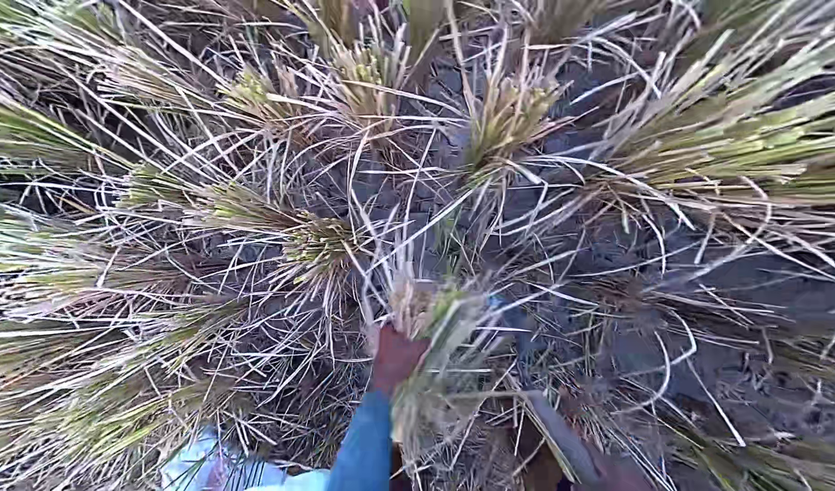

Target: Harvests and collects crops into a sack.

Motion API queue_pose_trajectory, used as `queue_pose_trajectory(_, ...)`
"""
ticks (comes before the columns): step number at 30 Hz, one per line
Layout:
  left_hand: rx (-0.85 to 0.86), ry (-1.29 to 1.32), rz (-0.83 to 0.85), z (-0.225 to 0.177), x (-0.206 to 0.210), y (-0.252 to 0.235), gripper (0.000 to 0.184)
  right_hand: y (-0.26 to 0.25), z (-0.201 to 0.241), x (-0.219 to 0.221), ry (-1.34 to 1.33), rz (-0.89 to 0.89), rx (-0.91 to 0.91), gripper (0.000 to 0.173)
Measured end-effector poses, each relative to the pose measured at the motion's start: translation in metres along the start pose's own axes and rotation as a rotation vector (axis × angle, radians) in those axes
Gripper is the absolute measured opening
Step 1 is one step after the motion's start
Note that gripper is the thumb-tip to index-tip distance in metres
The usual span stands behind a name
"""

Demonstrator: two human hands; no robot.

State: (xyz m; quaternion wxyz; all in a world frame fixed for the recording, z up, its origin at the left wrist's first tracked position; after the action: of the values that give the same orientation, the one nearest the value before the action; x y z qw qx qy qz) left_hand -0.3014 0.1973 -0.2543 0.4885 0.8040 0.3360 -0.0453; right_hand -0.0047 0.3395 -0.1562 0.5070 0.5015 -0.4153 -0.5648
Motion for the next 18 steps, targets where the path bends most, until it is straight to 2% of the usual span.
queue_pose_trajectory(2,-0.042,-0.156,-0.115,0.024,-0.051,-0.019,0.076,-0.059,0.079,-0.011,0.075,-0.074,-0.106,0.048)
queue_pose_trajectory(4,-0.074,-0.335,-0.187,0.024,-0.105,-0.054,0.07,-0.128,0.184,-0.013,0.132,-0.02,-0.239,0.048)
queue_pose_trajectory(6,-0.055,-0.406,-0.227,0.02,-0.15,-0.097,0.066,-0.179,0.278,0.006,0.245,0.086,-0.34,0.048)
queue_pose_trajectory(8,0.046,-0.342,-0.281,0.016,-0.179,-0.142,0.066,-0.216,0.322,0.044,0.388,0.125,-0.415,0.04)
queue_pose_trajectory(9,0.115,-0.255,-0.292,0.008,-0.188,-0.161,0.07,-0.224,0.331,0.063,0.43,0.144,-0.451,0.049)
queue_pose_trajectory(11,0.235,-0.071,-0.3,-0.009,-0.192,-0.193,0.078,-0.24,0.328,0.09,0.482,0.172,-0.479,0.079)
queue_pose_trajectory(13,0.308,0.038,-0.308,-0.033,-0.173,-0.211,0.085,-0.248,0.314,0.096,0.456,0.162,-0.464,0.093)
queue_pose_trajectory(14,0.325,0.032,-0.316,-0.045,-0.159,-0.216,0.082,-0.246,0.305,0.093,0.436,0.154,-0.439,0.09)
queue_pose_trajectory(15,0.325,-0.014,-0.309,-0.053,-0.142,-0.216,0.078,-0.238,0.289,0.091,0.386,0.146,-0.404,0.079)
queue_pose_trajectory(16,0.306,-0.081,-0.284,-0.052,-0.126,-0.211,0.076,-0.219,0.264,0.092,0.324,0.158,-0.335,0.064)
queue_pose_trajectory(18,0.259,-0.159,-0.212,-0.03,-0.101,-0.19,0.072,-0.164,0.208,0.094,0.196,0.182,-0.208,0.054)
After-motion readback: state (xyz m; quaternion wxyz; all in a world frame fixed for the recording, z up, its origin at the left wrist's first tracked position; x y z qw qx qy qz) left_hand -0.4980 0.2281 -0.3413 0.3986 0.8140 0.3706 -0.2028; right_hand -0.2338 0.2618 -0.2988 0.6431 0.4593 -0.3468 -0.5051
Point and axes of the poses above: each hand's wrist, its own y-axis away from the middle knuckle, its own x-axis out of the palm, z = x × y, the point moved 2 cm from there along -y, towards the middle knuckle, and after that the axes turned 1 degree about y, right-handed, at the moved point
